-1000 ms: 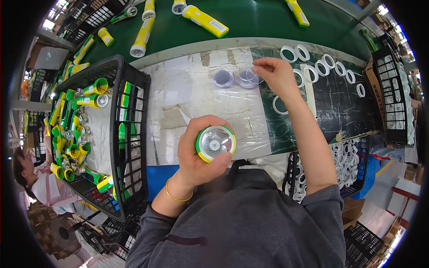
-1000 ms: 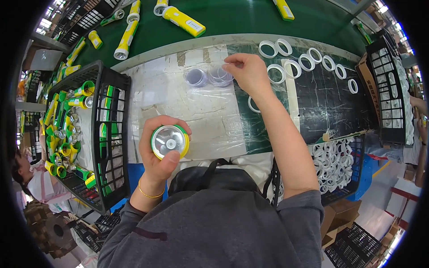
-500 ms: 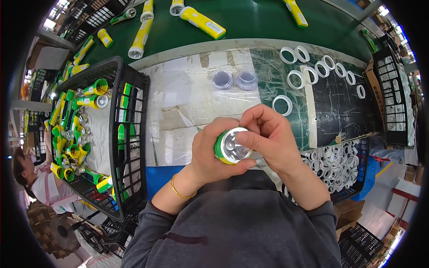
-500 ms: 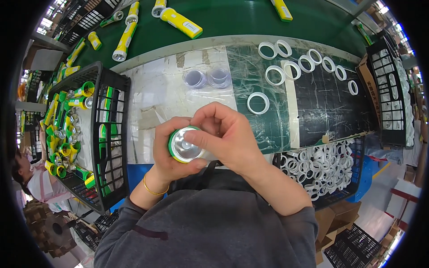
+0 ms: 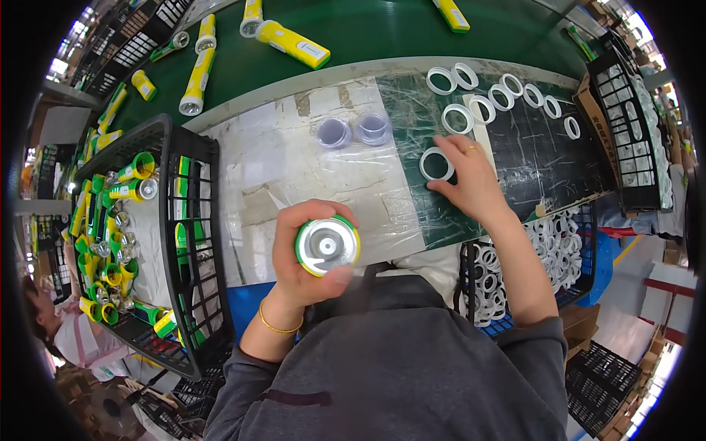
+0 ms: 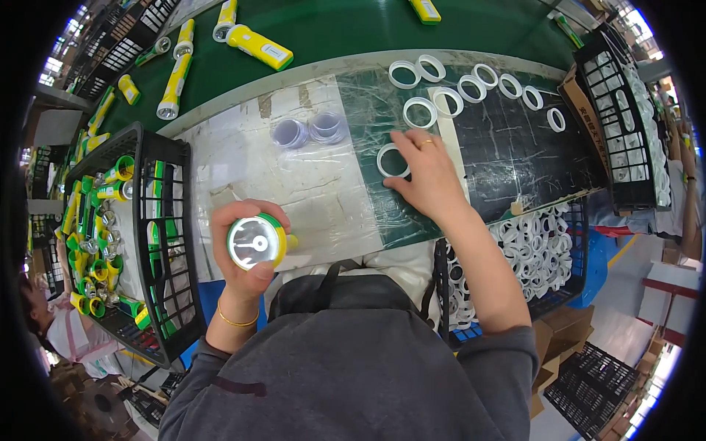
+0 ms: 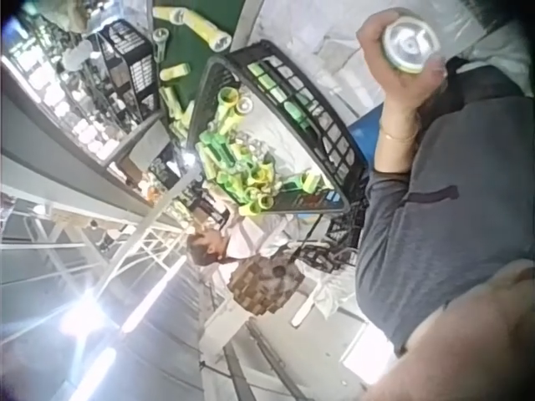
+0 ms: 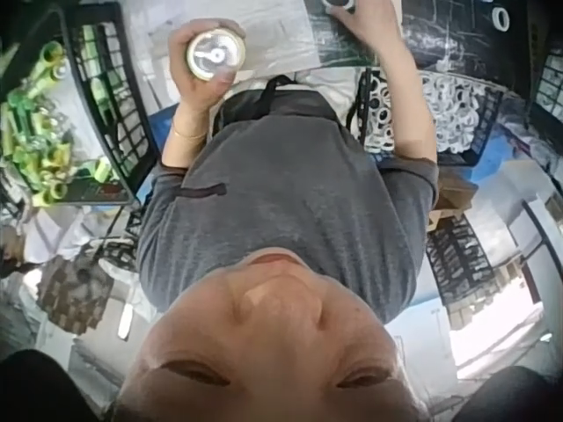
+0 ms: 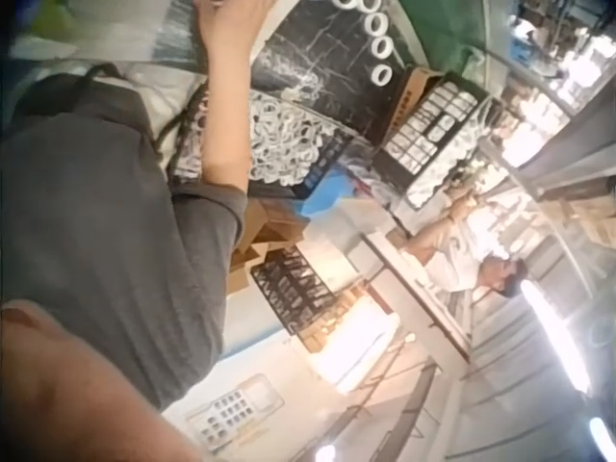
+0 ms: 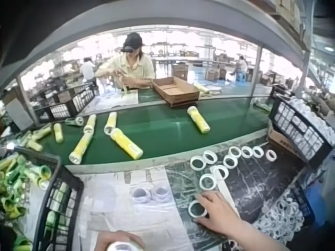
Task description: Assemble flashlight heads by placing lenses and reflectors onto the body and screwing on front caps.
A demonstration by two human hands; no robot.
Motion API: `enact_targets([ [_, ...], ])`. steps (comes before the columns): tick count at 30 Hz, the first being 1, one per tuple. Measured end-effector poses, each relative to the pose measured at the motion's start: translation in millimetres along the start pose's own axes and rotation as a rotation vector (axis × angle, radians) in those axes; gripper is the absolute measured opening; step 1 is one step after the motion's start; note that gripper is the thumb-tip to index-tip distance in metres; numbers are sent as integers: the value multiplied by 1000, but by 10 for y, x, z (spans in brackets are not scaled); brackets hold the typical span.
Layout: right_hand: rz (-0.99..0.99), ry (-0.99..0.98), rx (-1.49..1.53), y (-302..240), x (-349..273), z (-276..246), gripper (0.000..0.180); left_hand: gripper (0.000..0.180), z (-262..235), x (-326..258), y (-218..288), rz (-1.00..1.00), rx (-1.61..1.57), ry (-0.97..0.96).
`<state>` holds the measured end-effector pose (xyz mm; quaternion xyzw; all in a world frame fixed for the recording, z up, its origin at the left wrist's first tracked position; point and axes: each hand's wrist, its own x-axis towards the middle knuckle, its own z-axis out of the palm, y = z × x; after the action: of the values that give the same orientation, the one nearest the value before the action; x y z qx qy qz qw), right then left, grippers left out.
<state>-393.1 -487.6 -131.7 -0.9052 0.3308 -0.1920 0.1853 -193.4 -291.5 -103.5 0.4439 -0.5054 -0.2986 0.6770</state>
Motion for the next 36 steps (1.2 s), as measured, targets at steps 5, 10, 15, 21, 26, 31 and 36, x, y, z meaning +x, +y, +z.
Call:
enact_targets([
  [5, -22, -109, 4, -123, 45, -124, 65, 62, 68, -45, 28, -15, 4, -4],
  [10, -377, -217, 481, -957, 69, -494, 77, 61, 126, -83, 20, -41, 10, -54],
  [15, -515, -122, 767, -1041, 138, -386, 69, 71, 136, -240, -87, -94, -74, 123],
  [21, -681, -300, 730, -1214, 239, -603, 49, 70, 62, -155, -79, -35, 60, 146],
  [26, -865, -435, 630, -1337, 283, -745, 45, 78, 7, -140, -135, 74, 200, -192],
  [31, -820, -448, 579, -1283, 295, -816, 42, 73, 159, -131, -125, 48, -22, -84],
  [36, -862, -530, 399, -1421, 226, -850, 44, 56, 85, -2, 38, -143, 143, -342],
])
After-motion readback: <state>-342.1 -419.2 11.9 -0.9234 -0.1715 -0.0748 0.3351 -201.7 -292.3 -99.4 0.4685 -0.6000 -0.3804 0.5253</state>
